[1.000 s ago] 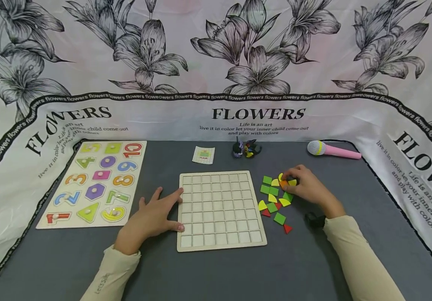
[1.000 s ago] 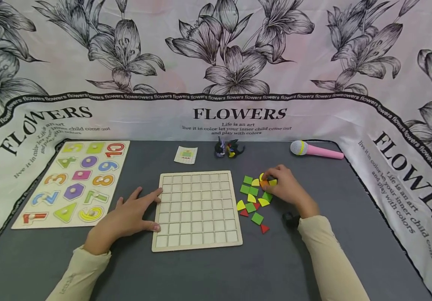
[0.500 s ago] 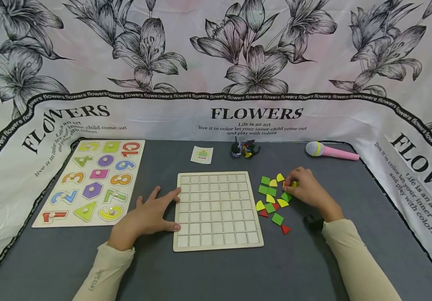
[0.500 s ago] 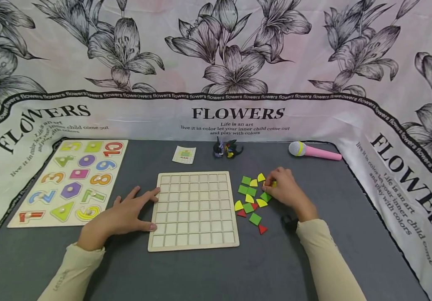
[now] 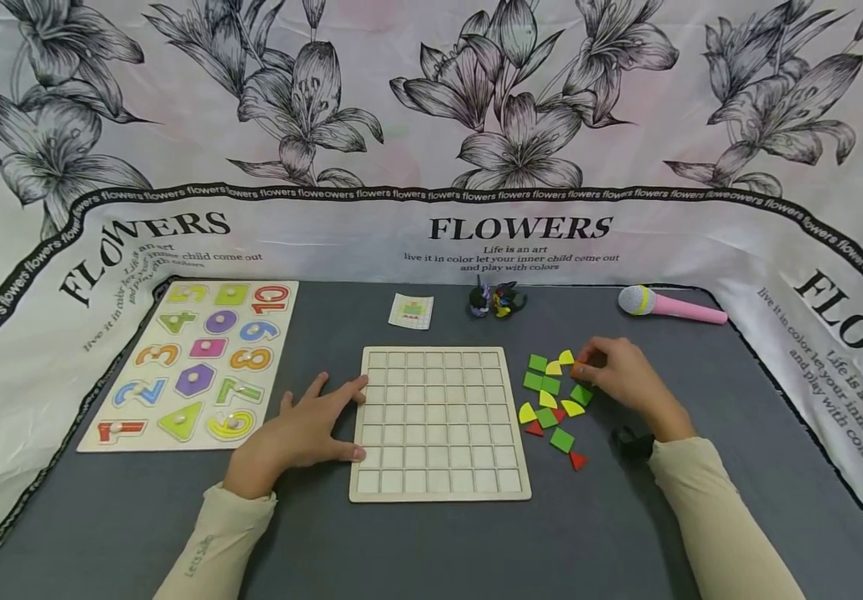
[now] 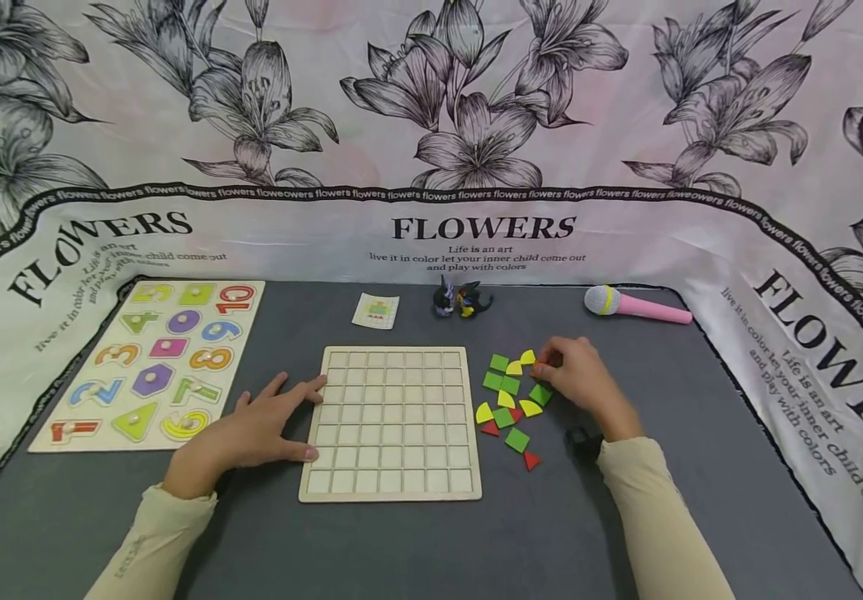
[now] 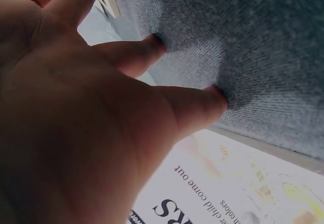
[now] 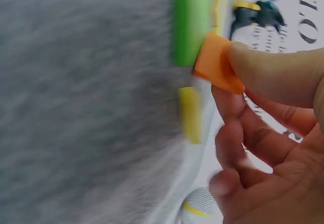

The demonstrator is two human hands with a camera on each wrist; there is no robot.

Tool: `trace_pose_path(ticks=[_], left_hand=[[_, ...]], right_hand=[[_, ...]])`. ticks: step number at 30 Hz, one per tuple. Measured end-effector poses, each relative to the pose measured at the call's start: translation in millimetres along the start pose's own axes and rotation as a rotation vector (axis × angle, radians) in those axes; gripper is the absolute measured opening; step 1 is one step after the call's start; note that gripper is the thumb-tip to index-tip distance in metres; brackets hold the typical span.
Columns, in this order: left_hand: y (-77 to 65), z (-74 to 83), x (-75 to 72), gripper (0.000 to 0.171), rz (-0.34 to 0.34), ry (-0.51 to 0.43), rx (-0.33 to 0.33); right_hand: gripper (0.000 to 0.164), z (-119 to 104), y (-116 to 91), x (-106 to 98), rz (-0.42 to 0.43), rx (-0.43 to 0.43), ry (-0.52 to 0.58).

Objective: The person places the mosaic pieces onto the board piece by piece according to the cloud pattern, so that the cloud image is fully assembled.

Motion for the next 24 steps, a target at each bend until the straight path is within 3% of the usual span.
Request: trace_pose_path(ticks=[4,13,24], left_hand=[[-0.6,1.0,-0.2,0.104,0.007,-0.01,-0.004],[2.5,0.2,1.8,0.104,0.015,-0.02,-0.01],[4.9,-6.4,4.2,0.104,0.015,-0.02,-0.032]], right_hand=[[0.01,-11,4,1,0.016,0.022,0.061],[0.015,-36,26,22,-0.04,-0.036,0.202],[0.015,-76,57,72,-0.13,-0.126,0.326]])
Point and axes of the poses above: each hand's wrist, its own y-axis towards the middle knuckle, its own x-axis out of the palm, z = x × y, the point moved 1 cm from there along y, towards the middle knuckle, and after that the axes turned 10 degrees about y, right-handed, at the moved point
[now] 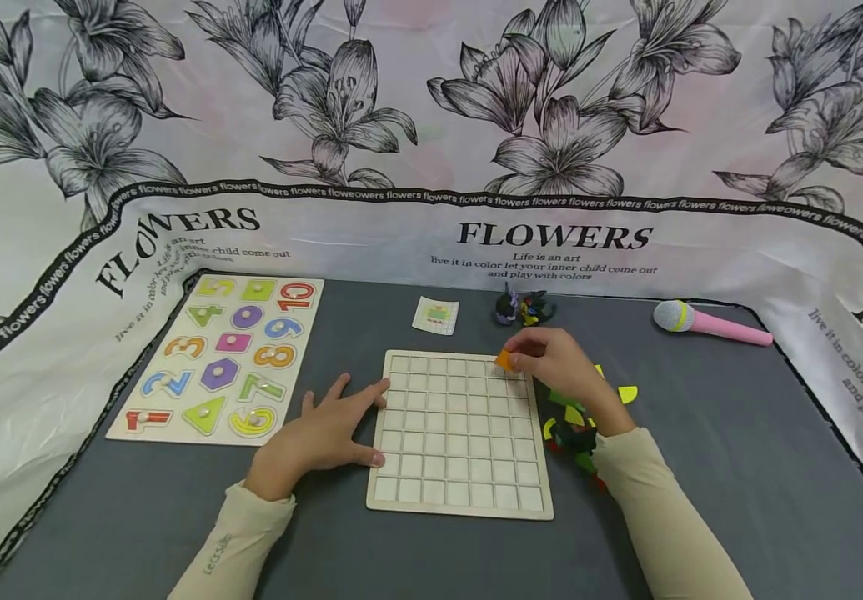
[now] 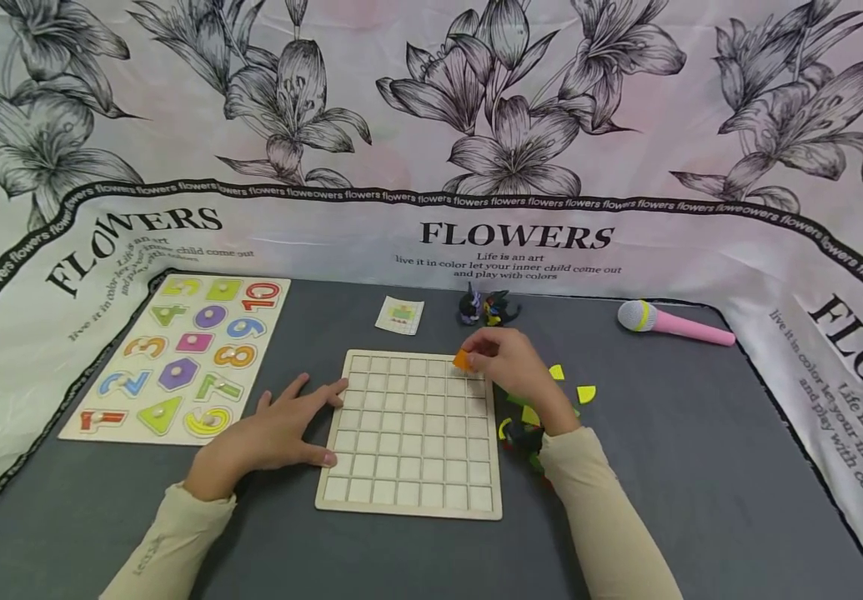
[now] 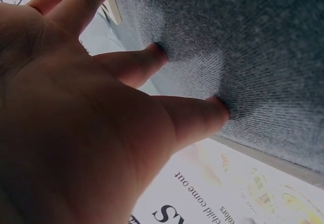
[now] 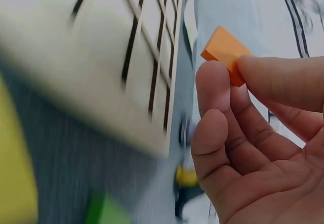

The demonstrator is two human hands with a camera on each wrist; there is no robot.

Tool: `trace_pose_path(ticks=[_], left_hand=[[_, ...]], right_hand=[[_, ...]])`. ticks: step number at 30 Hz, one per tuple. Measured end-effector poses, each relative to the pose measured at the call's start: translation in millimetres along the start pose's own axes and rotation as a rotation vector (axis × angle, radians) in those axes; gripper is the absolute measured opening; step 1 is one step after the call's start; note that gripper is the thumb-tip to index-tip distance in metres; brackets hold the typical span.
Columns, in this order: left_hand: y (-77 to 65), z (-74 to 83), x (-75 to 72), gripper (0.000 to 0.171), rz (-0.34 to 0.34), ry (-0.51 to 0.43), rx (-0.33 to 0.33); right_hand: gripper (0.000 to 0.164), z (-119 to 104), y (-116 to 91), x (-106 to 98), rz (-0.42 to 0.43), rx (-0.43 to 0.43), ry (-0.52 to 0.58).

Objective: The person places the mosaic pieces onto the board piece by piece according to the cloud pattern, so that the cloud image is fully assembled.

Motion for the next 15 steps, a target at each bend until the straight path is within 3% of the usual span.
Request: trace_pose_path(ticks=[4,15], left_hand=[[0.2,1.6,-0.9,0.103,0.001,-0.004,0.007],[-3.2,5.5,-4.0,0.102,0.01,-0.018,0.006]], right_hand=[[0.013,-8,9,18,-0.059,-0.002,0.021],[0.009,-18,27,53,-0.201,-0.056,-0.061]])
Point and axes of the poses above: each hand's wrist, its own y-axis towards the middle knuckle, its own x-axis out of the palm, z = x × y, the point moved 1 cm from there along y, towards the middle knuckle, and after that the axes turned 10 degrees about y, right-handed, at the moved point
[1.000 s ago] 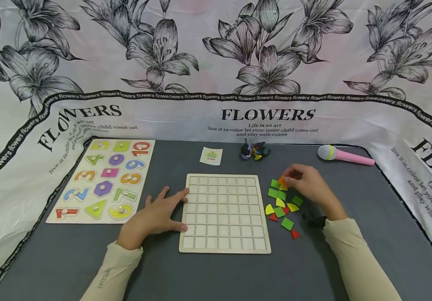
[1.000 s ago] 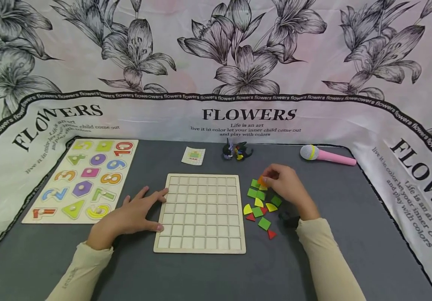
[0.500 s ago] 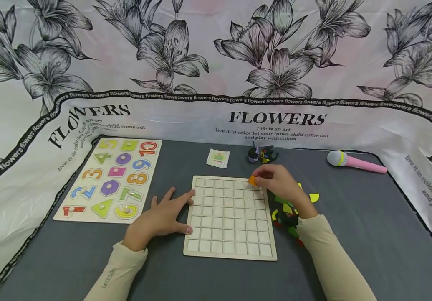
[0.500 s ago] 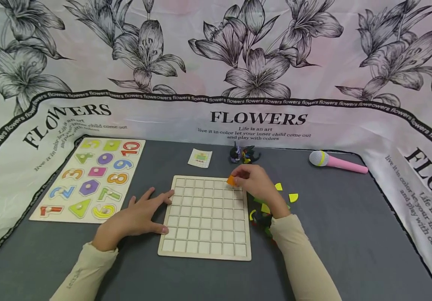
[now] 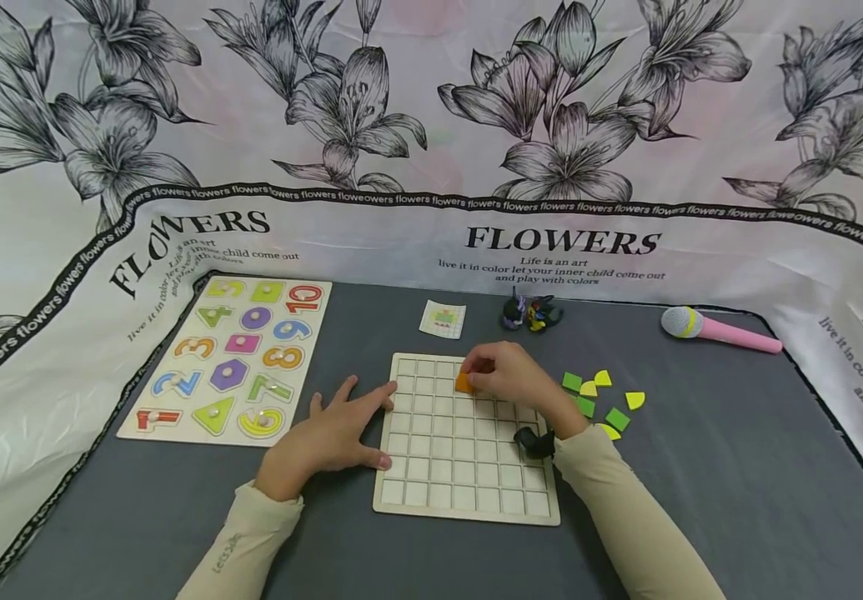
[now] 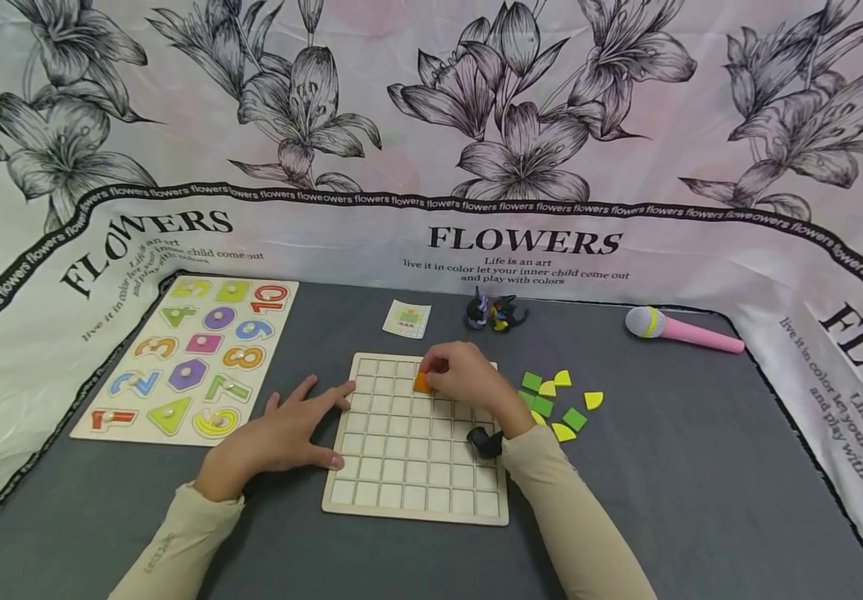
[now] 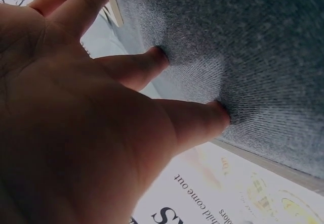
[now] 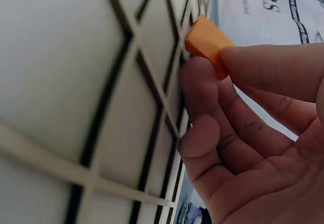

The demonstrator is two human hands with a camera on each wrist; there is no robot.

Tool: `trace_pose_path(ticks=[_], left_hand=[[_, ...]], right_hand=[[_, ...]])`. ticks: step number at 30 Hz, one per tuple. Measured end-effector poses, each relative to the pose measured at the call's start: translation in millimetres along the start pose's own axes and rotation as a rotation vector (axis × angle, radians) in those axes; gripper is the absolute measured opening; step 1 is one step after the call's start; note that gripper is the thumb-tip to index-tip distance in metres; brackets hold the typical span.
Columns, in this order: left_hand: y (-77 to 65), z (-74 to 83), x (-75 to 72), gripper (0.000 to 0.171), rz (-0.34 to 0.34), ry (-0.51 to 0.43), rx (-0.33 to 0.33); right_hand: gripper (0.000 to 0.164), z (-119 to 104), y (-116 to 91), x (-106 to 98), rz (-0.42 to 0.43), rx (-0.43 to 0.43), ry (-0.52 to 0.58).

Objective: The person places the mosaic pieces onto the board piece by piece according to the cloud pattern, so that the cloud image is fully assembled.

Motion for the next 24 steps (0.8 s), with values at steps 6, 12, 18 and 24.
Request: trace_pose_path(ticks=[6,12,18,24], left_hand=[[-0.3,2.4,0.6,0.102,0.005,0.0,0.002],[-0.6,0.8,2.1,0.102,0.003,0.002,0.003],[-2.0,0.6,1.8,0.102,0.003,-0.007,0.013],[-2.1,-0.1,2.8,0.103,0.004,0.001,0.015]], right_hand=[[0.009,-3,0,3,-0.021,-0.019,-0.043],[0.01,-2,2,8,-0.035,-0.059,-0.111],[0.008,-2,1,13,-0.031,-0.062,-0.158],[0.015,-4,-6,12,0.004,-0.035,-0.138]])
Point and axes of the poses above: each hand's wrist, its own y-axis towards the middle knuckle, its own x-axis out of the palm, z = x × y, the point moved 1 cm from there along y, towards the middle knuckle, and after that the axes turned 10 degrees about y, right-handed, at the moved point
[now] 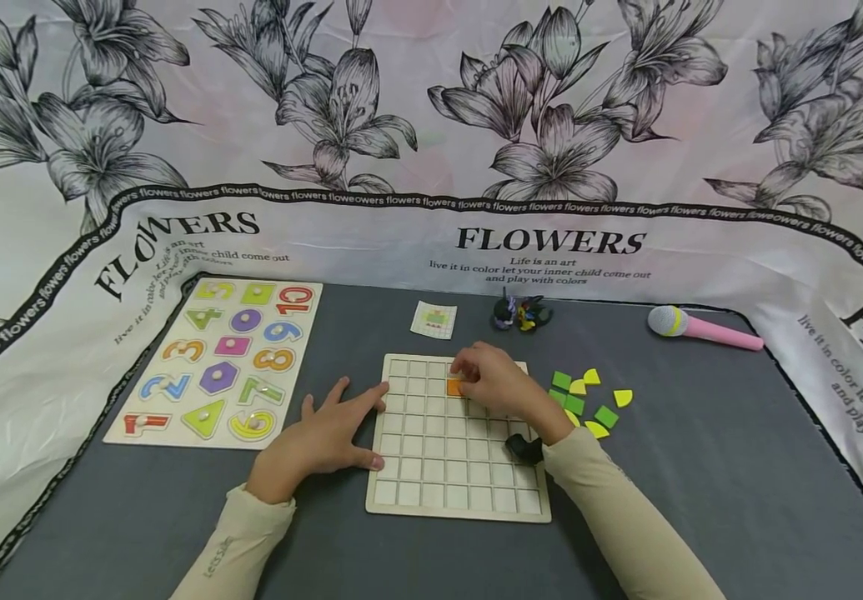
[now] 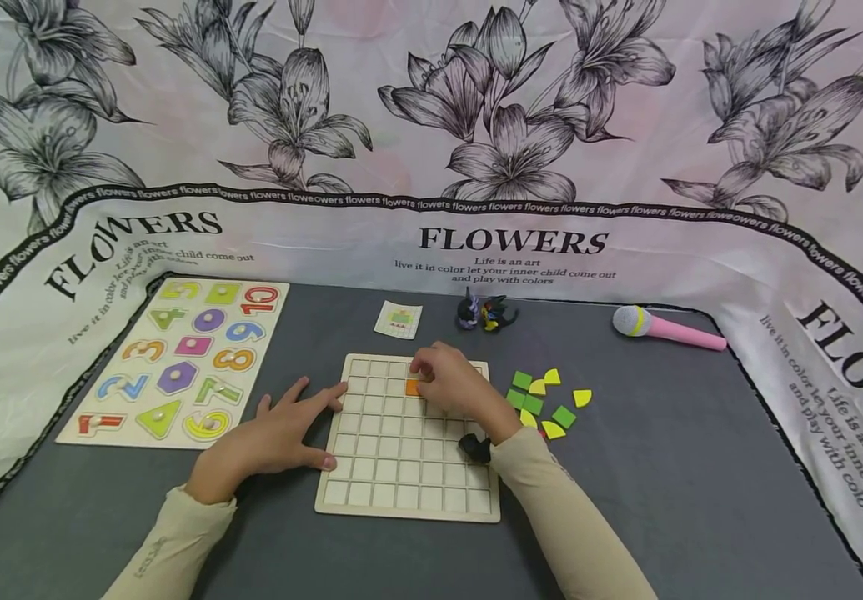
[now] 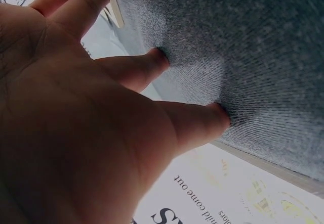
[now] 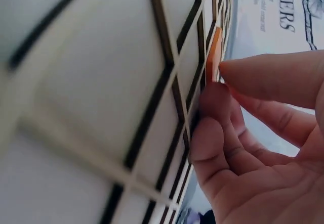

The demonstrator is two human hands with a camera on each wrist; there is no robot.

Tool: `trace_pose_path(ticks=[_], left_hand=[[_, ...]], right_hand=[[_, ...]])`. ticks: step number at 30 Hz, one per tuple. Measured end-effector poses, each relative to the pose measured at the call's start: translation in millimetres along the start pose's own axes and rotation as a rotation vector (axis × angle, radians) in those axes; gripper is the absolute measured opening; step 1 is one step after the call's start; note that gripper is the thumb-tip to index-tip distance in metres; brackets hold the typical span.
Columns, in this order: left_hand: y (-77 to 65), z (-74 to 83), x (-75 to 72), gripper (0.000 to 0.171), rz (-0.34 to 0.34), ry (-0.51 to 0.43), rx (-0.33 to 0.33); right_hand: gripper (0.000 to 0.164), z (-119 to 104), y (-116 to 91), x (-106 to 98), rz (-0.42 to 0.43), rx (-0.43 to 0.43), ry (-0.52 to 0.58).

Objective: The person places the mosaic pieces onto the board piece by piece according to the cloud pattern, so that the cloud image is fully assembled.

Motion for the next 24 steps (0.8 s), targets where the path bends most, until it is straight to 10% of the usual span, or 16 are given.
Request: trace_pose_path(ticks=[24], left_hand=[[2.2,-2.0,2.5,0.104,-0.007,0.007,0.0]], right_hand=[[0.034,62,-96,-91,0.236,0.168,-0.097]])
Point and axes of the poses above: each hand's wrist, its own y-axis towards the middle knuckle, its own x-axis out of the palm, z = x × y, the point moved 1 cm from there along y, towards the middle knuckle, and after that the axes turned 10 degrees about y, right-handed, at the moved point
